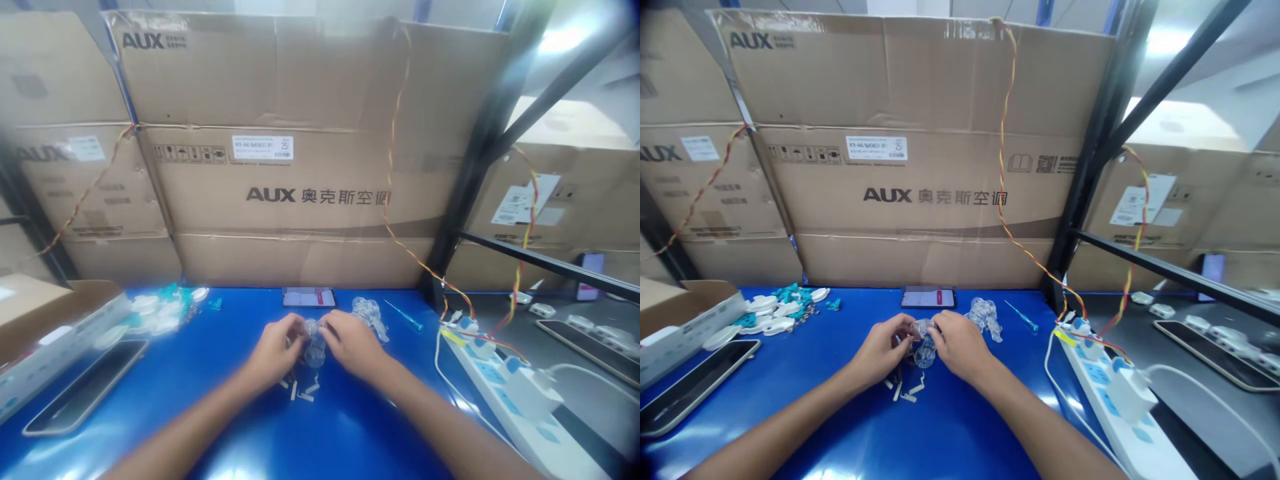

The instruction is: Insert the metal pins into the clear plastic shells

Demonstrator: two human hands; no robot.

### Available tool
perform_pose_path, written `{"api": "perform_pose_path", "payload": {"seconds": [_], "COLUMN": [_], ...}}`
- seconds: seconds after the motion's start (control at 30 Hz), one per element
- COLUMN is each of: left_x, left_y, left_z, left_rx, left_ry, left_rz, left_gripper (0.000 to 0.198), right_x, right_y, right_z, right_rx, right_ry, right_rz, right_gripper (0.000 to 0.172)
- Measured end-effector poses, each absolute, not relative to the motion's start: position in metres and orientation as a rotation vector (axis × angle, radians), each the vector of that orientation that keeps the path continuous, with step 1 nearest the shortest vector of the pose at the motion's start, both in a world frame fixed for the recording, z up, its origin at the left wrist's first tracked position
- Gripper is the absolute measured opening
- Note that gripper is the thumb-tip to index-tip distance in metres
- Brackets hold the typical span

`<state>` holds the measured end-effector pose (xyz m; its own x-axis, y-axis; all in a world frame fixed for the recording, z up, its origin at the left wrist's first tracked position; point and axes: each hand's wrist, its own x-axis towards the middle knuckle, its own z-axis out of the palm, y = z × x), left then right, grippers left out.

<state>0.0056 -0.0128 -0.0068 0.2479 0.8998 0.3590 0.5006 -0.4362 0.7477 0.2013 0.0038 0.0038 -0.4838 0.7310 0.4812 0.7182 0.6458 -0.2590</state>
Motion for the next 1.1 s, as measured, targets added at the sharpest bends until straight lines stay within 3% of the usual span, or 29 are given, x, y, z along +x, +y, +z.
{"api": "perform_pose_path", "payload": {"seconds": [0.37, 0.77, 0.93, 1.1], "left_x": [0.006, 0.005, 0.005, 0.006], "left_y": [-0.012, -0.009, -0.009, -0.010], "left_z": [-0.007, -0.008, -0.010, -0.013], "left_rx": [1.879, 1.842, 1.857, 1.895], "left_ry": [1.184, 1.135, 1.182, 1.205], "left_rz": [1.061, 1.030, 1.012, 1.008], "left_gripper": [0.031, 0.029, 0.016, 0.017], "right_x": [0.197, 0.195, 0.194, 0.193], "right_y": [0.000, -0.002, -0.003, -0.003], "right_z": [0.008, 0.008, 0.007, 0.005], "right_rx": [-1.097, -1.101, -1.111, -1.118], "right_ry": [-2.211, -2.227, -2.241, -2.238], "right_rz": [0.277, 0.257, 0.206, 0.208], "right_gripper": [0.014, 0.015, 0.016, 0.016]}}
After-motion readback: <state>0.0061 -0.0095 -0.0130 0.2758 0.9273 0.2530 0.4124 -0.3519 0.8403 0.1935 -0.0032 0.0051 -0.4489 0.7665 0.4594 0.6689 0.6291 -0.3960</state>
